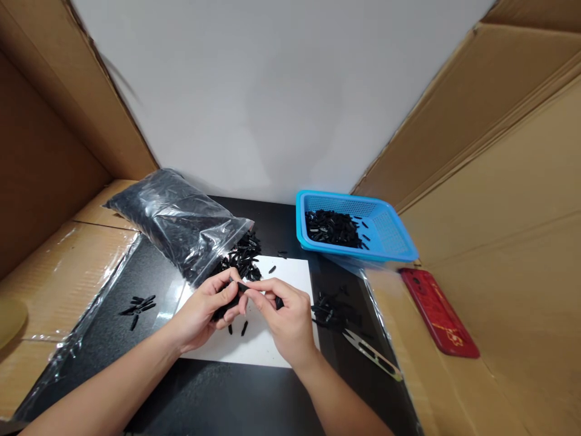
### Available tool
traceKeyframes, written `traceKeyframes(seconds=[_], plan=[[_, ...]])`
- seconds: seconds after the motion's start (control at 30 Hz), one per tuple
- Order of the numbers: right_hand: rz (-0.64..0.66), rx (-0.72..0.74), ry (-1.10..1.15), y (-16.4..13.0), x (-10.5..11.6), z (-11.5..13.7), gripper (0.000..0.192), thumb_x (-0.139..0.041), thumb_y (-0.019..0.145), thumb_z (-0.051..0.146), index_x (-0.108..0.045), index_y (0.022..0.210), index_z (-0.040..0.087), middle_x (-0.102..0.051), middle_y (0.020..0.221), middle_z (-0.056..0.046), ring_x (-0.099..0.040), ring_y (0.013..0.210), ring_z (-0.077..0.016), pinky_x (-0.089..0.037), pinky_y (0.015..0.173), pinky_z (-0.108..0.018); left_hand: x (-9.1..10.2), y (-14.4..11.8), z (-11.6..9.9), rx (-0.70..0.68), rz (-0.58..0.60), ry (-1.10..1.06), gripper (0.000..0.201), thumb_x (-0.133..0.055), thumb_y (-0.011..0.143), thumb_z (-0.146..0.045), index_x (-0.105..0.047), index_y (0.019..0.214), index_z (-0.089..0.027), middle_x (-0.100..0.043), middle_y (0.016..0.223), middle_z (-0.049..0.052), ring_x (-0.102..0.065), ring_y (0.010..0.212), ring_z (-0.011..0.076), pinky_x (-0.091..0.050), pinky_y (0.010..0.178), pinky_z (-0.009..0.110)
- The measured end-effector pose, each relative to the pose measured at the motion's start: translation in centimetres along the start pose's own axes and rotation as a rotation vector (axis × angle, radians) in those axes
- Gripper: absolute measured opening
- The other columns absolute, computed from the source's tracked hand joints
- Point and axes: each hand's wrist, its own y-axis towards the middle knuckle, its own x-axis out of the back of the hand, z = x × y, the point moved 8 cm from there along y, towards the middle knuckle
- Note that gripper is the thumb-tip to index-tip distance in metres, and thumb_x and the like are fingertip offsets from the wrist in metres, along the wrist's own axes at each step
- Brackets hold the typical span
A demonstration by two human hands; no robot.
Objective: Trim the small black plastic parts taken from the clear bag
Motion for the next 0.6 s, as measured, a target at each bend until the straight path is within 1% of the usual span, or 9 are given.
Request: traceKeyframes(seconds=[0.27,0.43,0.6], plan=[[-0.024,-0.011,0.010,-0.13,0.15,-0.06,0.009,-0.071,0.079,0.023,-0.079,0.079,0.018,-0.062,0.054,0.002,-0.047,0.048,-0.0108,-0.040,0.047,-0.022,0.27,-0.08,-0.03,-0.001,-0.006,0.006,0.033,-0.068,0.086,-0.042,-0.047,0.077,-0.018,-0.061,0.062,-0.002,-0.034,0.046,0.0033,-0.018,0.038,0.013],[-0.025,0.009,-0.020,-0.15,0.35,-0.02,0.009,-0.071,0.080,0.023,-0.078,0.079,0.018,-0.066,0.058,0.001,-0.052,0.051,-0.0116,-0.044,0.050,-0.022,0.31,-0.06,-0.19,-0.009,-0.017,0.063,0.033,-0.070,0.084,-0.043,-0.049,0.079,-0.017,-0.062,0.061,-0.001,-0.033,0.045,0.0033,-0.018,0.038,0.014],[0.012,0.066,-0.109,0.10,0.26,0.48,0.012,-0.066,0.085,0.021,-0.077,0.083,0.018,-0.062,0.057,0.003,-0.050,0.049,-0.0105,-0.042,0.048,-0.021,0.17,-0.01,-0.35,-0.031,0.004,0.156,0.030,-0.063,0.089,-0.044,-0.050,0.083,-0.018,-0.063,0.064,-0.001,-0.035,0.046,0.0037,-0.018,0.039,0.013]])
